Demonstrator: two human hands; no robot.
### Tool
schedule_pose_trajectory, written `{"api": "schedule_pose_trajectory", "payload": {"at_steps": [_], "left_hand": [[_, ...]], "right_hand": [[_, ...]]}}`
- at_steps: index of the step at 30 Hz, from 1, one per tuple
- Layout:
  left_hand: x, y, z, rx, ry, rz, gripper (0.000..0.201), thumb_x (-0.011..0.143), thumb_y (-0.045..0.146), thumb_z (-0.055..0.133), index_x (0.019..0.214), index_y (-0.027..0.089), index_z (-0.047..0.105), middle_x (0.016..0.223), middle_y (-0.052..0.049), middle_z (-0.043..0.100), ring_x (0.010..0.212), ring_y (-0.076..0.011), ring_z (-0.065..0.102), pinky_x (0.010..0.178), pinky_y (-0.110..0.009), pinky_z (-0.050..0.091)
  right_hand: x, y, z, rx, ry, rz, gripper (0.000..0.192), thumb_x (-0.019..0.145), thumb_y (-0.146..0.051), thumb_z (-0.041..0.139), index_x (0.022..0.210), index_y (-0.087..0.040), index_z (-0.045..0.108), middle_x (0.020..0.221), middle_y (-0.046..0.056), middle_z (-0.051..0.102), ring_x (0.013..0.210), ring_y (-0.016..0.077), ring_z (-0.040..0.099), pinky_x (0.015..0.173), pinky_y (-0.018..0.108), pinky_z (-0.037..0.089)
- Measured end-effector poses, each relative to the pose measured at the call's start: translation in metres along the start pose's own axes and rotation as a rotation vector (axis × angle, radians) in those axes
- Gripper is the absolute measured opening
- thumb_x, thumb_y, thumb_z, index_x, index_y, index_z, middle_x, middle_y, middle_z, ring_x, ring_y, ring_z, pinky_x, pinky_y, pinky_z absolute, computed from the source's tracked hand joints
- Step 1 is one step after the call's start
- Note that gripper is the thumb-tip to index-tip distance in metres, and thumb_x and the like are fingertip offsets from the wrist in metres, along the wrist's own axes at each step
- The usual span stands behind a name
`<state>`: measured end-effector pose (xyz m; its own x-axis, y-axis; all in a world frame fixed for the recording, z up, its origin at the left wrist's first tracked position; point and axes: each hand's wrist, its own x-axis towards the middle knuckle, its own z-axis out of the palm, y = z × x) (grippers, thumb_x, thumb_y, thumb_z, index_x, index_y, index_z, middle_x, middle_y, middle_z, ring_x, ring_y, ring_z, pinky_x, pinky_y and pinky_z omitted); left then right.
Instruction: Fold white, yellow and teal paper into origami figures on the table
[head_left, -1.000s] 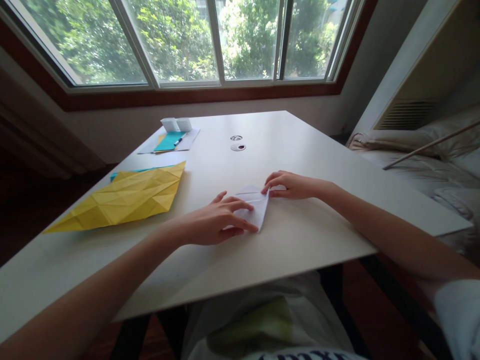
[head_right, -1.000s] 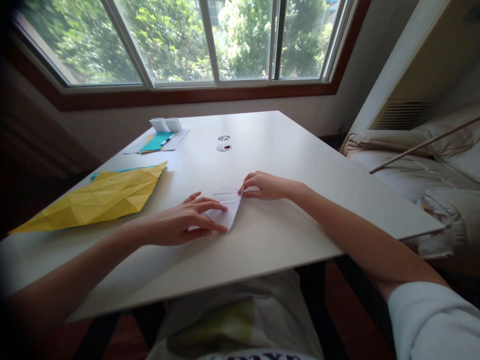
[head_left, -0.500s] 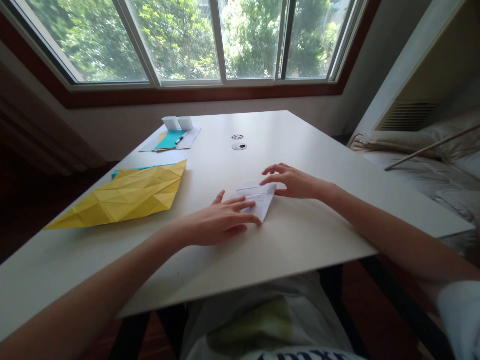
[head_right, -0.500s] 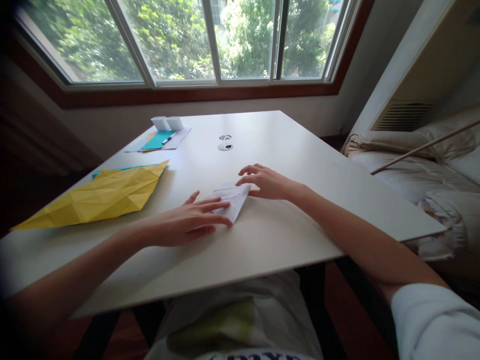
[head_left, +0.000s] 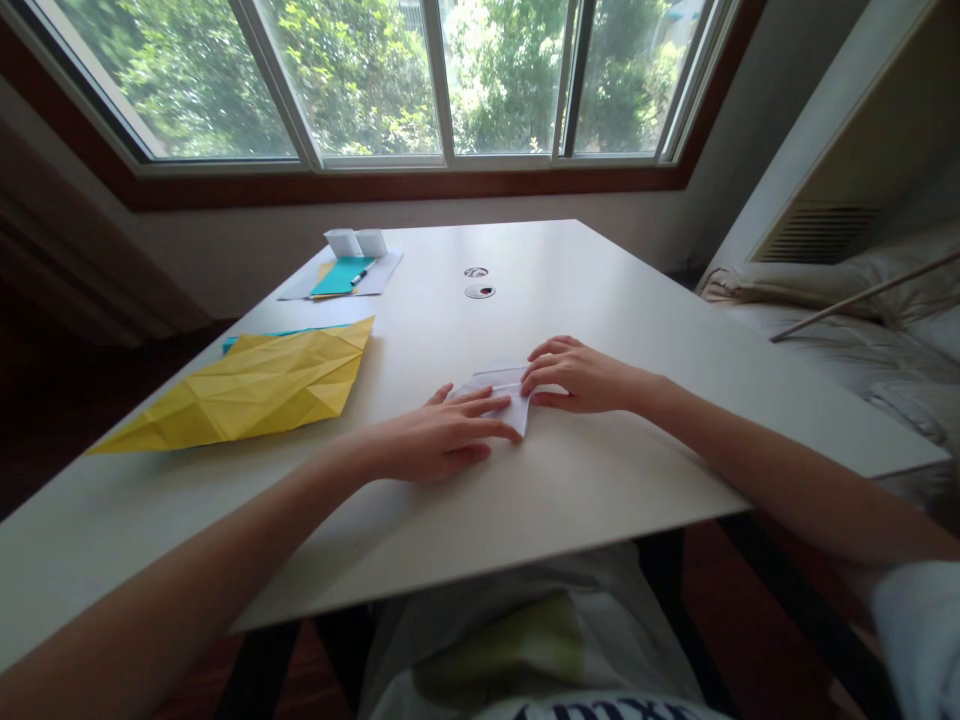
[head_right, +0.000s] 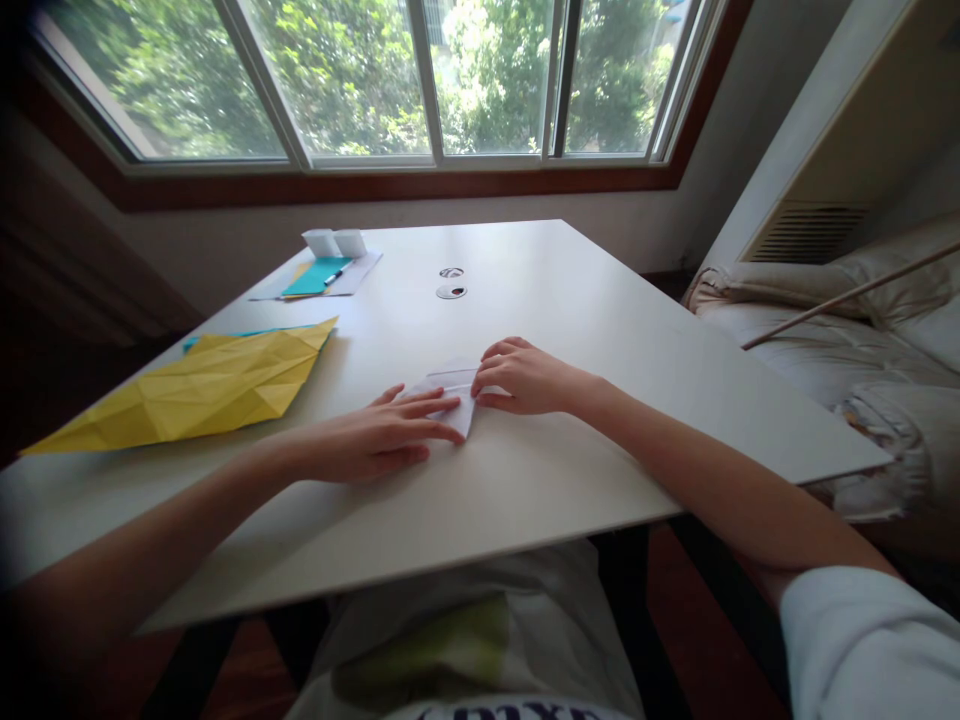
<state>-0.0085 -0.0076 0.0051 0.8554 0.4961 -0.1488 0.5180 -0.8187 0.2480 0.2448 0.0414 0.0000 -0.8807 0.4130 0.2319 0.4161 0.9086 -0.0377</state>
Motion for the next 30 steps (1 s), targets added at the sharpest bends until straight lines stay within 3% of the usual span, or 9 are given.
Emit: {"api": "schedule_pose_trajectory", "payload": {"at_steps": [6,13,17,21,25,30], "left_hand": [[0.000,-0.001,-0.001,-0.031,-0.023,-0.001,0.038,0.094,0.028,0.035,0.129,0.038,0.043,0.150,-0.003,0.023,0.138,-0.0300,0.015,0.105,-0.061,0.015],[0.000,-0.005,0.001,-0.038,0.016,0.031,0.040,0.092,0.022,0.039,0.127,0.038,0.046,0.149,-0.001,0.027,0.138,-0.0280,0.016,0.108,-0.055,0.015],[0.000,-0.004,0.000,-0.031,-0.001,0.009,0.040,0.092,0.023,0.038,0.128,0.040,0.045,0.148,-0.003,0.028,0.137,-0.0294,0.018,0.105,-0.060,0.015],[0.001,-0.001,-0.002,-0.001,0.006,-0.020,0.041,0.090,0.023,0.042,0.126,0.042,0.047,0.144,-0.004,0.033,0.134,-0.0286,0.026,0.103,-0.063,0.012],[0.002,-0.002,-0.002,-0.002,0.038,0.004,0.040,0.089,0.024,0.044,0.125,0.041,0.050,0.138,-0.004,0.038,0.130,-0.0241,0.032,0.107,-0.056,0.010],[0.002,-0.005,-0.001,-0.025,0.035,0.008,0.039,0.089,0.024,0.044,0.124,0.041,0.050,0.137,-0.003,0.040,0.128,-0.0238,0.035,0.108,-0.055,0.008]], "right_hand": [[0.001,-0.001,0.005,-0.012,0.044,0.058,0.027,0.088,-0.038,0.047,0.096,-0.022,0.067,0.098,0.008,0.068,0.106,0.0238,0.053,0.094,0.041,0.031],[0.001,-0.005,0.013,-0.005,0.174,0.145,0.040,0.081,-0.040,0.057,0.118,-0.023,0.055,0.128,0.010,0.052,0.117,0.0280,0.043,0.097,0.046,0.032],[0.003,-0.009,0.016,0.026,0.186,0.199,0.051,0.079,-0.038,0.060,0.125,-0.023,0.046,0.133,0.011,0.046,0.119,0.0282,0.041,0.097,0.046,0.033],[0.005,-0.010,0.017,0.070,0.198,0.265,0.042,0.075,-0.040,0.064,0.110,-0.020,0.052,0.119,0.011,0.054,0.108,0.0266,0.048,0.092,0.042,0.037],[0.006,-0.009,0.018,0.100,0.150,0.266,0.027,0.077,-0.040,0.062,0.096,-0.020,0.057,0.104,0.009,0.060,0.098,0.0245,0.053,0.088,0.040,0.038],[0.004,-0.011,0.018,0.119,0.052,0.222,0.021,0.082,-0.037,0.055,0.093,-0.020,0.061,0.097,0.007,0.064,0.092,0.0221,0.058,0.086,0.037,0.037]]}}
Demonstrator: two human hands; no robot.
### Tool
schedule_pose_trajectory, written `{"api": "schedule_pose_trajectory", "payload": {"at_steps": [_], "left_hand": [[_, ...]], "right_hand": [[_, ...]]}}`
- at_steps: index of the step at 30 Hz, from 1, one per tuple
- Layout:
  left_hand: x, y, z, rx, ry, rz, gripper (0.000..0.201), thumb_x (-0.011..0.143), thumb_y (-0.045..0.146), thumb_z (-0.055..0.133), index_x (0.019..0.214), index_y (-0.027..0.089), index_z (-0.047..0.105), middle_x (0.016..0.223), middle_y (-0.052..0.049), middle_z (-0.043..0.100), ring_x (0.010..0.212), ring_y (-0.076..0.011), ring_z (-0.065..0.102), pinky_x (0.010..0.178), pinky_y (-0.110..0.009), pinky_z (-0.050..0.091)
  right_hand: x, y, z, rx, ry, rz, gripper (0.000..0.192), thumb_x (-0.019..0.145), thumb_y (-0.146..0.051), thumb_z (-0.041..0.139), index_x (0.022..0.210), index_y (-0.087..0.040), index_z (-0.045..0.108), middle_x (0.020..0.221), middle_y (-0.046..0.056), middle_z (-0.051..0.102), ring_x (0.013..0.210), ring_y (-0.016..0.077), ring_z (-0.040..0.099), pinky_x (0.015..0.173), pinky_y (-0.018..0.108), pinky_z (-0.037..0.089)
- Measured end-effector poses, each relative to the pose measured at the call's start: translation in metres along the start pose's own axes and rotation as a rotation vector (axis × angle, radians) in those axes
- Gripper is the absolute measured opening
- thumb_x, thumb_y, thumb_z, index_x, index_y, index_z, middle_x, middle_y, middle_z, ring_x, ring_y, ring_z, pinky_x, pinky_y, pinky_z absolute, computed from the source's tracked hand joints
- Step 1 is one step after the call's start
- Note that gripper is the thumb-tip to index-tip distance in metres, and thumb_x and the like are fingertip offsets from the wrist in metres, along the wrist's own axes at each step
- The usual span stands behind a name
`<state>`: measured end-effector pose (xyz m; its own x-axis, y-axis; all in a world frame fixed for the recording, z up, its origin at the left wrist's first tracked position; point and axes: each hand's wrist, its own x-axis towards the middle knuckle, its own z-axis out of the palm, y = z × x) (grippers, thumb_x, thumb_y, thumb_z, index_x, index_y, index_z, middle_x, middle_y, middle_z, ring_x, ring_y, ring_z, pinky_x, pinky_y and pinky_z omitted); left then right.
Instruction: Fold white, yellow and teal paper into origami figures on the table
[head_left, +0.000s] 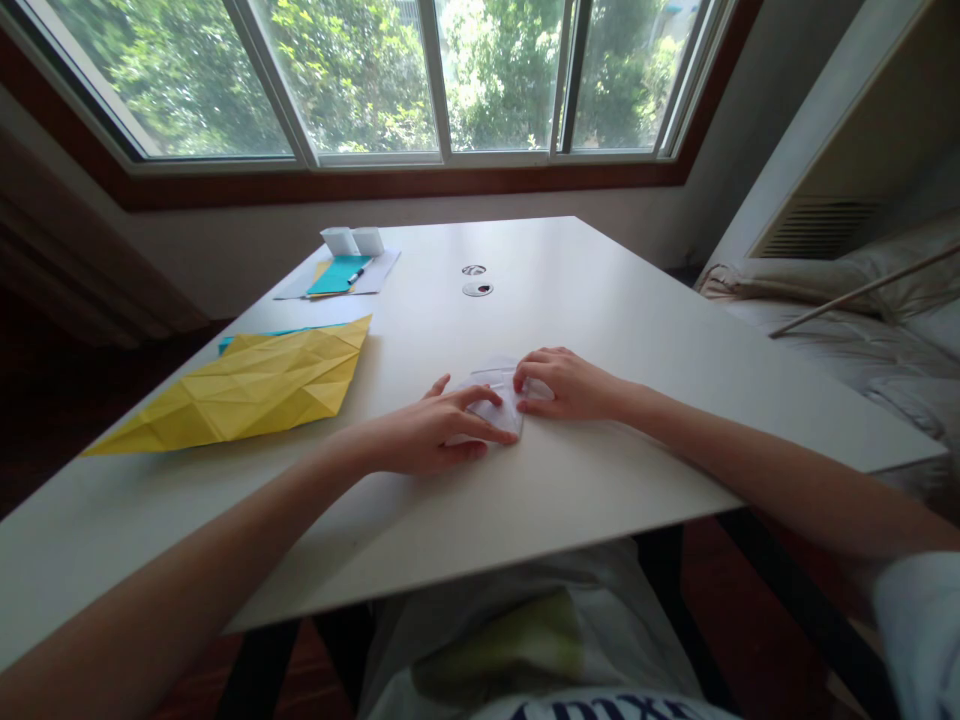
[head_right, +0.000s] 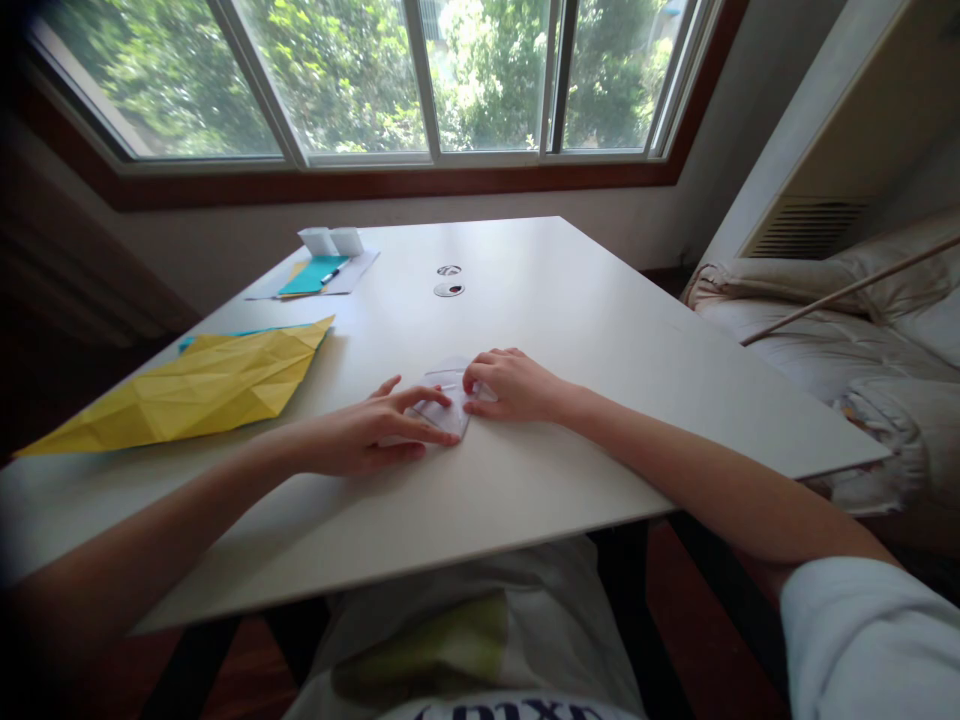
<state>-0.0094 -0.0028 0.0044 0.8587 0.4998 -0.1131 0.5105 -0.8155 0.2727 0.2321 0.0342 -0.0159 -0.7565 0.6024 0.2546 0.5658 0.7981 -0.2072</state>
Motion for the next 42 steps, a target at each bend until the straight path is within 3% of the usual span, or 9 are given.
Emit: {"api": "schedule_pose_trajectory", "payload": {"at_steps": [8,18,22,26,31,33,38,42], "left_hand": [[0.000,-0.002,0.002,-0.010,-0.003,-0.013,0.038,0.092,0.025,0.039,0.124,0.044,0.049,0.138,-0.003,0.036,0.127,-0.0224,0.037,0.106,-0.058,0.007],[0.000,-0.004,0.000,-0.076,0.001,0.010,0.033,0.091,0.030,0.042,0.119,0.040,0.055,0.139,-0.003,0.037,0.131,-0.0251,0.033,0.109,-0.048,0.014],[0.001,-0.006,0.000,-0.111,0.037,0.008,0.028,0.092,0.032,0.041,0.115,0.032,0.057,0.135,-0.004,0.043,0.129,-0.0238,0.034,0.108,-0.043,0.018],[0.003,-0.006,0.004,-0.064,0.099,-0.019,0.032,0.092,0.034,0.041,0.123,0.028,0.048,0.130,-0.006,0.048,0.122,-0.0231,0.042,0.107,-0.045,0.019],[0.004,-0.001,0.010,0.081,0.120,-0.016,0.042,0.091,0.034,0.042,0.133,0.038,0.039,0.132,-0.007,0.043,0.119,-0.0251,0.043,0.106,-0.051,0.018],[0.005,-0.001,0.012,0.111,0.121,-0.017,0.042,0.091,0.035,0.042,0.133,0.038,0.039,0.133,-0.007,0.042,0.120,-0.0262,0.042,0.106,-0.052,0.017],[0.006,-0.002,0.013,0.111,0.116,-0.015,0.042,0.091,0.036,0.042,0.133,0.038,0.041,0.135,-0.006,0.040,0.124,-0.0264,0.038,0.106,-0.048,0.020],[0.007,0.000,0.011,0.091,0.096,-0.035,0.041,0.091,0.034,0.043,0.132,0.039,0.042,0.134,-0.005,0.040,0.125,-0.0259,0.037,0.107,-0.050,0.019]], "right_hand": [[-0.002,-0.007,-0.001,-0.030,-0.014,0.029,0.043,0.074,-0.055,0.059,0.096,-0.018,0.059,0.098,0.009,0.063,0.090,0.0242,0.059,0.082,0.038,0.039],[-0.003,-0.013,-0.006,-0.062,-0.071,0.051,0.051,0.070,-0.060,0.059,0.101,-0.019,0.055,0.105,0.011,0.060,0.097,0.0278,0.057,0.085,0.042,0.039],[-0.003,-0.012,-0.006,-0.047,-0.089,0.046,0.055,0.068,-0.062,0.060,0.103,-0.019,0.055,0.107,0.011,0.059,0.098,0.0279,0.056,0.086,0.043,0.039],[-0.003,-0.007,-0.009,0.012,-0.121,0.037,0.057,0.068,-0.061,0.062,0.105,-0.018,0.056,0.109,0.012,0.059,0.098,0.0273,0.057,0.085,0.041,0.041],[-0.006,0.000,-0.016,0.100,-0.220,0.002,0.046,0.082,-0.047,0.053,0.119,-0.020,0.053,0.120,0.011,0.055,0.105,0.0236,0.056,0.090,0.038,0.042],[-0.008,0.000,-0.017,0.091,-0.278,0.004,0.051,0.085,-0.047,0.047,0.129,-0.021,0.047,0.132,0.012,0.048,0.115,0.0248,0.050,0.096,0.040,0.038],[-0.011,-0.005,-0.012,0.101,-0.407,0.068,0.065,0.090,-0.056,0.029,0.144,-0.022,0.022,0.151,0.007,0.020,0.138,0.0268,0.018,0.110,0.051,0.016],[-0.010,-0.003,-0.007,0.138,-0.420,0.104,0.068,0.088,-0.060,0.026,0.145,-0.023,0.017,0.151,0.005,0.014,0.139,0.0260,0.012,0.112,0.052,0.007]]}}
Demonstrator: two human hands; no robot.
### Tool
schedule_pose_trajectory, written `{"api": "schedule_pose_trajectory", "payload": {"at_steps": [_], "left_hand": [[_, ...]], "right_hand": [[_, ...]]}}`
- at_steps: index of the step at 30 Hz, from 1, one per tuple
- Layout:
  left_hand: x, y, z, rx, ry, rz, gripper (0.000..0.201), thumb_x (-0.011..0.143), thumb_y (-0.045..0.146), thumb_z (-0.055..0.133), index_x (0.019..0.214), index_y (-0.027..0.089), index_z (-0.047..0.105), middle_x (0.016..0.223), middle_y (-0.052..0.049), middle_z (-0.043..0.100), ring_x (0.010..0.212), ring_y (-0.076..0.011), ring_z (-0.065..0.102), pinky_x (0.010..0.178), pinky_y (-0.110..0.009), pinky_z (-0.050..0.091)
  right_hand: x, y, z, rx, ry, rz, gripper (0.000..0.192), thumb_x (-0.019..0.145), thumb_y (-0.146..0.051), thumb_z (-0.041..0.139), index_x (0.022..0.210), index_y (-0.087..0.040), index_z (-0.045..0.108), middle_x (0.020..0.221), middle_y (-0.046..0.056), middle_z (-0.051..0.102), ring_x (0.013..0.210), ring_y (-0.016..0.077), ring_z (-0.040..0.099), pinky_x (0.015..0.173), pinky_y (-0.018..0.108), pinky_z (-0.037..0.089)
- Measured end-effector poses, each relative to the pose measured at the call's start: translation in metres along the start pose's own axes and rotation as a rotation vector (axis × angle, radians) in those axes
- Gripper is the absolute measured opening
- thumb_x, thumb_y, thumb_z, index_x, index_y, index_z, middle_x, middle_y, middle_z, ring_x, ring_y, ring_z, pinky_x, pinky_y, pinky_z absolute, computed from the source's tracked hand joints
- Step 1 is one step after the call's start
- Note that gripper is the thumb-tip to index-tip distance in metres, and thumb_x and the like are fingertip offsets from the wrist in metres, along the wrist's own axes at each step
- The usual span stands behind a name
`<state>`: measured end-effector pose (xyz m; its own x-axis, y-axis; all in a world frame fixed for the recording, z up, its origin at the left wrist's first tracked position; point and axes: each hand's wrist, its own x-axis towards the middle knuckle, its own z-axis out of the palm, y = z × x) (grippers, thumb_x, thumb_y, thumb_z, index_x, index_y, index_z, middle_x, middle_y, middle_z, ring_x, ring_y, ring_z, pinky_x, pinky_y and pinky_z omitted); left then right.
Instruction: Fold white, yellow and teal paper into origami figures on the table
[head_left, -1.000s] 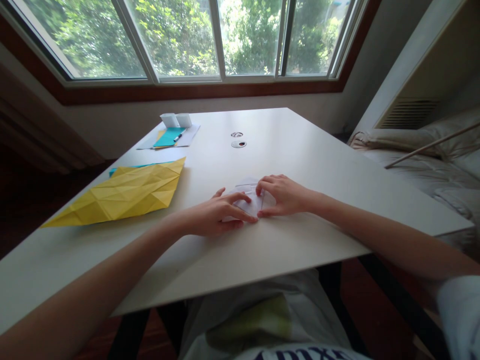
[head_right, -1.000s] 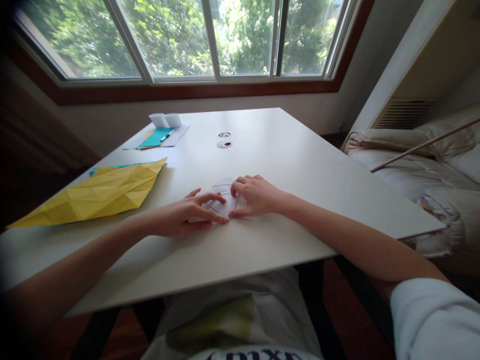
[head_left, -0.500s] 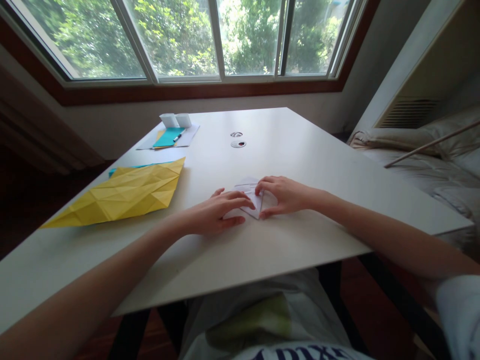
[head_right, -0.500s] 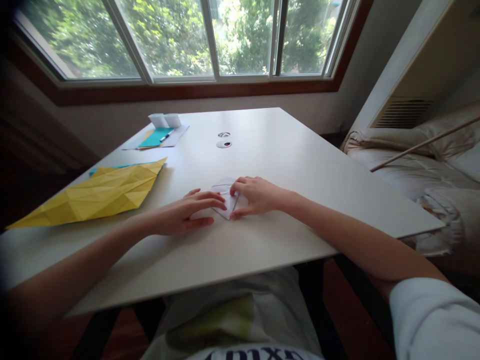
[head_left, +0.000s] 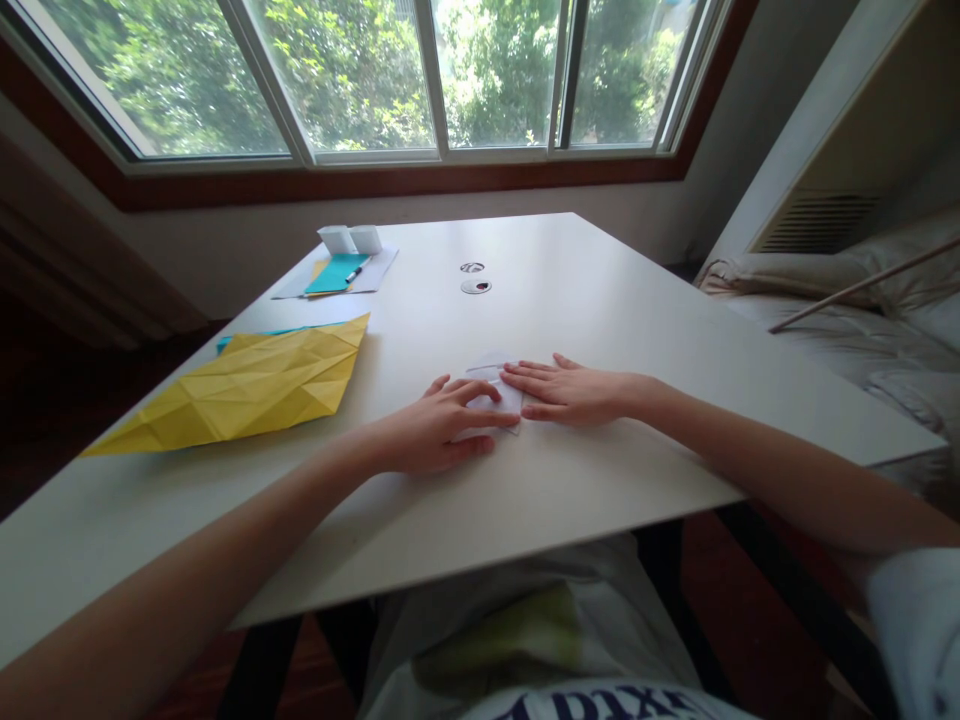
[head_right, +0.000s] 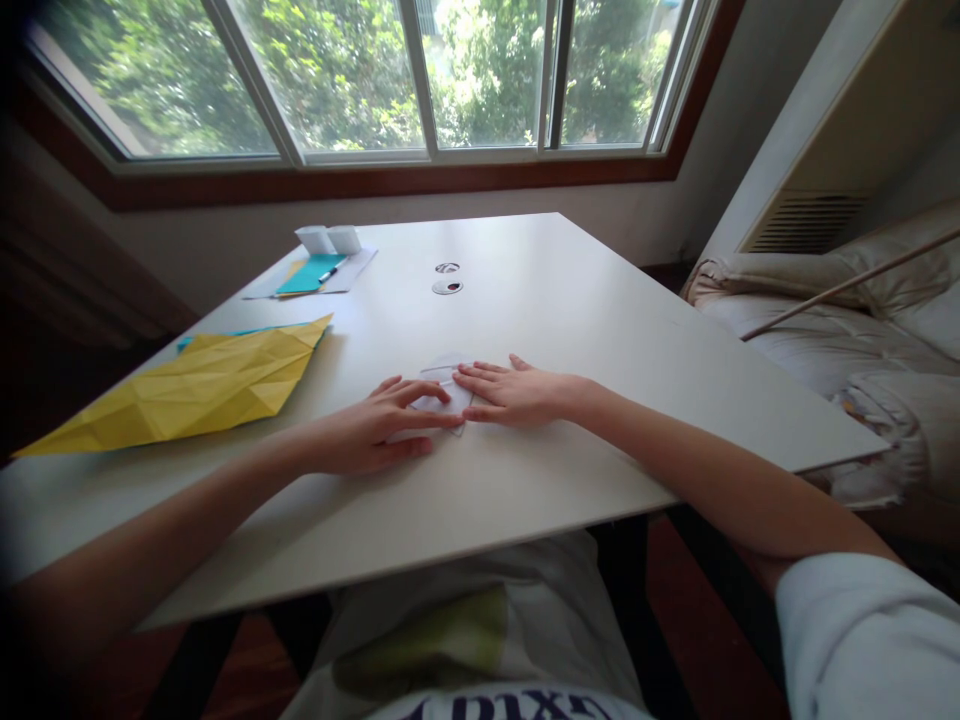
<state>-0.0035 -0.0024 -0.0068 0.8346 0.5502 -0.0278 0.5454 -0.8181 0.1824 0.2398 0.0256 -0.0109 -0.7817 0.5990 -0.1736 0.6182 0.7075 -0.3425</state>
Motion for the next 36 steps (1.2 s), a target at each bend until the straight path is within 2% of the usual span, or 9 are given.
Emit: {"api": "schedule_pose_trajectory", "payload": {"at_steps": [9,14,17,22,25,28,31,33,36], "left_hand": [[-0.001,0.000,0.001,0.010,-0.004,-0.006,0.041,0.090,0.038,0.043,0.131,0.038,0.043,0.136,-0.006,0.040,0.127,-0.0261,0.035,0.106,-0.047,0.021],[-0.001,0.001,-0.002,0.029,-0.009,-0.024,0.039,0.091,0.040,0.042,0.130,0.039,0.044,0.135,-0.006,0.041,0.126,-0.0268,0.037,0.106,-0.052,0.020],[-0.001,0.000,-0.003,0.049,-0.001,-0.051,0.039,0.090,0.042,0.042,0.129,0.040,0.044,0.134,-0.006,0.041,0.123,-0.0279,0.040,0.104,-0.056,0.019],[0.000,-0.003,-0.001,0.109,0.046,-0.085,0.038,0.091,0.044,0.039,0.129,0.038,0.045,0.129,-0.008,0.045,0.119,-0.0283,0.043,0.102,-0.056,0.023],[0.000,-0.002,-0.001,0.113,0.075,-0.061,0.038,0.091,0.045,0.039,0.127,0.036,0.048,0.126,-0.008,0.047,0.116,-0.0273,0.045,0.100,-0.051,0.027],[0.000,-0.001,-0.002,0.057,0.107,-0.023,0.039,0.091,0.043,0.040,0.127,0.032,0.048,0.123,-0.008,0.051,0.113,-0.0244,0.047,0.099,-0.043,0.032],[0.000,-0.006,-0.001,0.016,0.177,-0.058,0.040,0.093,0.038,0.036,0.130,0.025,0.044,0.123,-0.010,0.052,0.112,-0.0222,0.048,0.097,-0.039,0.035],[0.001,-0.014,0.001,0.029,0.209,-0.105,0.041,0.095,0.037,0.032,0.131,0.023,0.042,0.128,-0.010,0.050,0.118,-0.0223,0.045,0.098,-0.039,0.034],[0.000,-0.025,0.004,0.072,0.177,-0.171,0.044,0.095,0.040,0.027,0.135,0.024,0.037,0.141,-0.010,0.039,0.129,-0.0247,0.033,0.104,-0.045,0.027]], "right_hand": [[0.008,0.006,0.001,-0.009,0.036,0.090,0.075,0.086,-0.065,0.024,0.146,-0.021,0.014,0.152,0.006,0.009,0.140,0.0278,0.009,0.111,0.055,0.005],[0.006,0.006,-0.001,0.008,0.069,0.092,0.073,0.087,-0.063,0.026,0.145,-0.021,0.017,0.152,0.006,0.011,0.139,0.0288,0.011,0.111,0.055,0.010],[0.003,0.009,-0.005,-0.024,0.158,0.035,0.065,0.089,-0.055,0.031,0.144,-0.022,0.023,0.151,0.007,0.020,0.139,0.0273,0.015,0.111,0.051,0.016],[0.003,0.013,-0.007,-0.076,0.263,-0.147,0.043,0.092,-0.036,0.036,0.130,-0.019,0.047,0.132,0.010,0.050,0.126,0.0223,0.041,0.104,0.042,0.033],[0.005,0.012,-0.004,-0.089,0.252,-0.214,0.038,0.093,-0.031,0.034,0.125,-0.018,0.052,0.128,0.010,0.054,0.123,0.0209,0.043,0.103,0.040,0.034],[0.007,0.009,-0.003,-0.099,0.231,-0.213,0.037,0.093,-0.029,0.035,0.122,-0.016,0.054,0.127,0.010,0.055,0.122,0.0214,0.043,0.104,0.041,0.033],[0.007,0.006,-0.004,-0.080,0.210,-0.206,0.036,0.093,-0.031,0.034,0.121,-0.017,0.053,0.126,0.009,0.055,0.123,0.0214,0.043,0.103,0.040,0.034],[0.006,0.004,-0.006,-0.058,0.196,-0.215,0.035,0.094,-0.032,0.034,0.120,-0.020,0.054,0.125,0.007,0.056,0.122,0.0207,0.044,0.102,0.040,0.035],[0.004,0.000,-0.008,-0.047,0.184,-0.244,0.035,0.094,-0.033,0.032,0.117,-0.020,0.055,0.124,0.007,0.057,0.120,0.0198,0.046,0.101,0.038,0.036]]}}
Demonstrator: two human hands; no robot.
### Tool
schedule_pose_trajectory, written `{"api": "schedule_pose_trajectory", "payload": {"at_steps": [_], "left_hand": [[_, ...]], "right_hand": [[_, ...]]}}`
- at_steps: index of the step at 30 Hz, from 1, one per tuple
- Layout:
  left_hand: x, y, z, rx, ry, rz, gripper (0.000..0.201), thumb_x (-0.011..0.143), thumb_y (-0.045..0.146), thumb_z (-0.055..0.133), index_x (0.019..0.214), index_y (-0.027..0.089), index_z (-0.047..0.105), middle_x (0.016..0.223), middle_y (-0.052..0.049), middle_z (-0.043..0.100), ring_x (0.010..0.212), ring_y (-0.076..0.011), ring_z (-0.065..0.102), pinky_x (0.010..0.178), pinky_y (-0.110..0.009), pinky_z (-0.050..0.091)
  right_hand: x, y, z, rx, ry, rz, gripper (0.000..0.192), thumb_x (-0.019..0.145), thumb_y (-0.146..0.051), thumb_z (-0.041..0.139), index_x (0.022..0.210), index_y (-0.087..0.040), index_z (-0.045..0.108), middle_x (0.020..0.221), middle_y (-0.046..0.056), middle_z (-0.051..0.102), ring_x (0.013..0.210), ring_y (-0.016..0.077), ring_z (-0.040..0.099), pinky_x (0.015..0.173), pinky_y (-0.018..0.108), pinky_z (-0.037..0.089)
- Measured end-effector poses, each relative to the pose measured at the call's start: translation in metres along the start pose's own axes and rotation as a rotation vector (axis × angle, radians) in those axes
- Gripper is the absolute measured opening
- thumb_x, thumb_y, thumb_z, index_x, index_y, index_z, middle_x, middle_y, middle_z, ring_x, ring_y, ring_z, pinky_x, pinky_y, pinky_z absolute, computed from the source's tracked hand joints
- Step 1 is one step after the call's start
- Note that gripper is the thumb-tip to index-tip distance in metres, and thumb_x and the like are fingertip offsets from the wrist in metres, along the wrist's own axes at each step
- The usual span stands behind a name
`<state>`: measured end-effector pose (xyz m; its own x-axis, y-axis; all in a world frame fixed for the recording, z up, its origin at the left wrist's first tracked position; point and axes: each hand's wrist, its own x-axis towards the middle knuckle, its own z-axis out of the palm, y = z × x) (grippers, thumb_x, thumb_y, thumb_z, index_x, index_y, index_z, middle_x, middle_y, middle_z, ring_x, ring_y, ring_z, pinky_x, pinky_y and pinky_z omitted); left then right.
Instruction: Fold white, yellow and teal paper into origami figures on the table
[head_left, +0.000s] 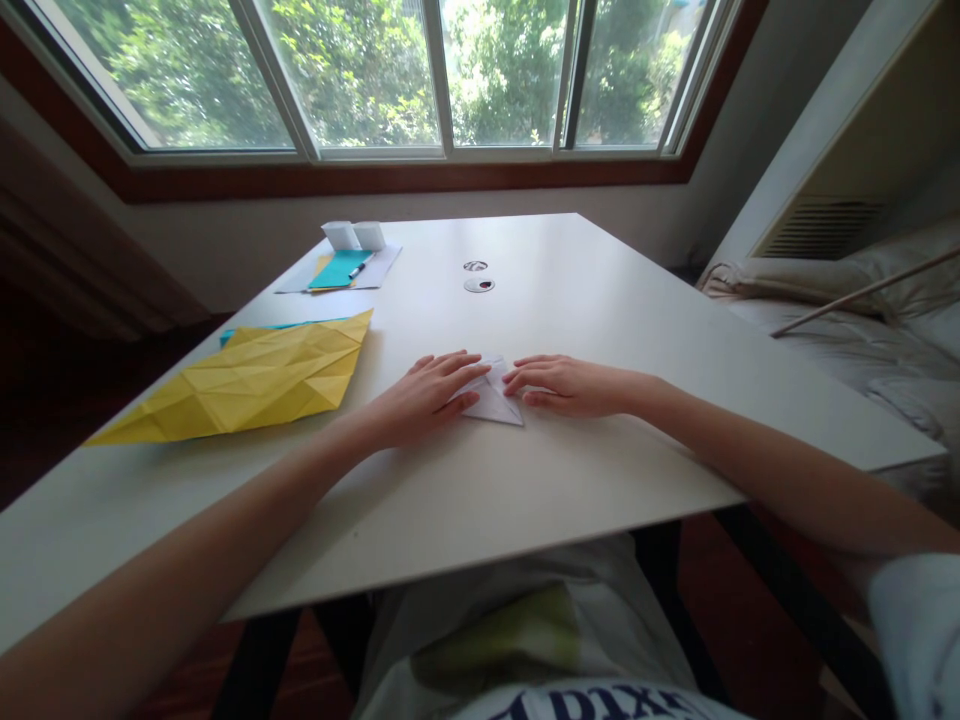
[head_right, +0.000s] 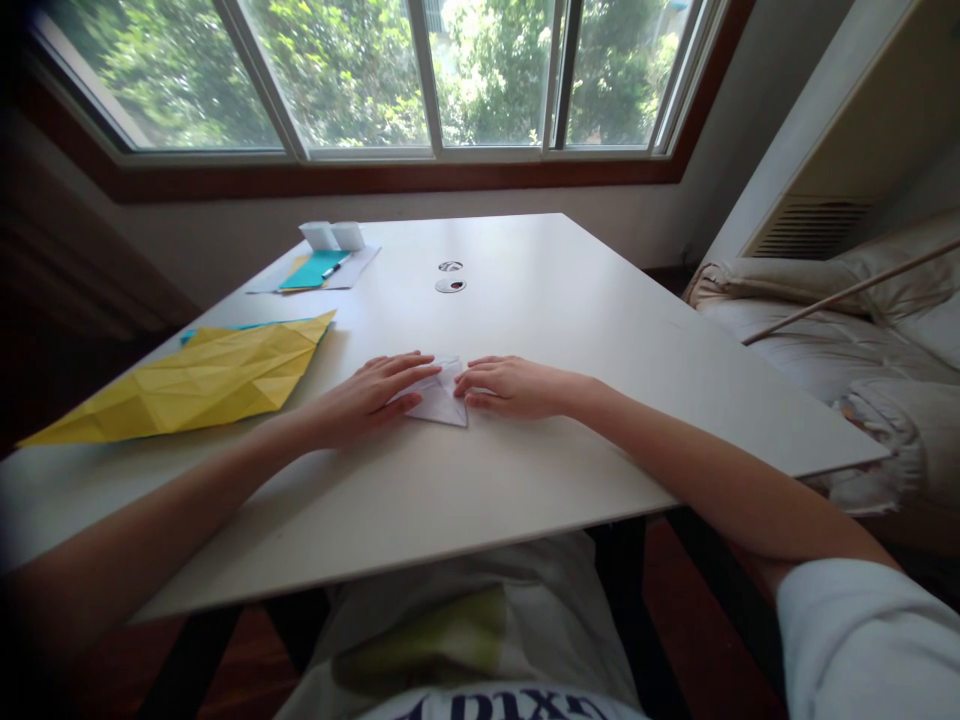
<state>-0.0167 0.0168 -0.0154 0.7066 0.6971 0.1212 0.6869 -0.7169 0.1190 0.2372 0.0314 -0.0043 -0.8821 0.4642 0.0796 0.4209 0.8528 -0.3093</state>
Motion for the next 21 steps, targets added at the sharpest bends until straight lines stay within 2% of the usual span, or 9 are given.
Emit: {"api": "schedule_pose_trajectory", "payload": {"at_steps": [2,5,9,12,16,21], "left_hand": [[0.000,-0.004,0.002,0.015,-0.050,-0.030,0.045,0.096,0.041,0.023,0.135,0.026,0.037,0.143,-0.008,0.036,0.132,-0.0259,0.030,0.104,-0.049,0.024],[0.000,-0.005,0.002,0.012,-0.063,-0.031,0.044,0.096,0.041,0.022,0.133,0.026,0.042,0.138,-0.008,0.043,0.126,-0.0252,0.037,0.102,-0.048,0.027],[0.000,0.000,-0.004,0.002,-0.014,-0.009,0.040,0.095,0.038,0.028,0.123,0.025,0.053,0.113,-0.009,0.056,0.106,-0.0220,0.050,0.094,-0.041,0.036],[-0.001,0.002,-0.009,0.011,0.028,0.015,0.035,0.094,0.036,0.033,0.111,0.027,0.062,0.100,-0.008,0.057,0.100,-0.0216,0.049,0.089,-0.039,0.039],[-0.003,0.003,-0.013,-0.007,0.082,0.063,0.030,0.092,0.035,0.041,0.101,0.027,0.068,0.108,-0.009,0.054,0.107,-0.0233,0.046,0.093,-0.041,0.039],[-0.004,0.005,-0.015,-0.226,-0.040,0.117,0.031,0.092,0.034,0.041,0.105,0.024,0.068,0.112,-0.009,0.056,0.096,-0.0173,0.056,0.087,-0.029,0.044]], "right_hand": [[0.000,-0.001,0.000,-0.013,-0.001,-0.020,0.035,0.095,-0.034,0.032,0.114,-0.020,0.057,0.124,0.007,0.057,0.121,0.0198,0.045,0.101,0.037,0.036],[0.001,-0.002,0.001,-0.075,0.023,-0.043,0.034,0.094,-0.035,0.034,0.111,-0.020,0.060,0.123,0.006,0.058,0.123,0.0204,0.044,0.102,0.037,0.035],[0.002,-0.003,0.000,-0.203,0.072,-0.062,0.034,0.094,-0.035,0.035,0.104,-0.022,0.064,0.116,0.005,0.062,0.116,0.0214,0.049,0.097,0.038,0.037],[0.003,-0.005,0.000,-0.255,0.093,-0.050,0.033,0.094,-0.033,0.035,0.104,-0.022,0.064,0.113,0.007,0.063,0.110,0.0215,0.052,0.094,0.039,0.039],[0.002,-0.005,0.001,-0.285,0.114,-0.014,0.035,0.094,-0.034,0.034,0.107,-0.022,0.065,0.111,0.009,0.063,0.106,0.0223,0.053,0.090,0.039,0.041],[0.001,-0.003,0.003,-0.326,0.122,0.040,0.037,0.093,-0.035,0.034,0.113,-0.025,0.063,0.112,0.010,0.060,0.105,0.0244,0.053,0.089,0.041,0.041]]}}
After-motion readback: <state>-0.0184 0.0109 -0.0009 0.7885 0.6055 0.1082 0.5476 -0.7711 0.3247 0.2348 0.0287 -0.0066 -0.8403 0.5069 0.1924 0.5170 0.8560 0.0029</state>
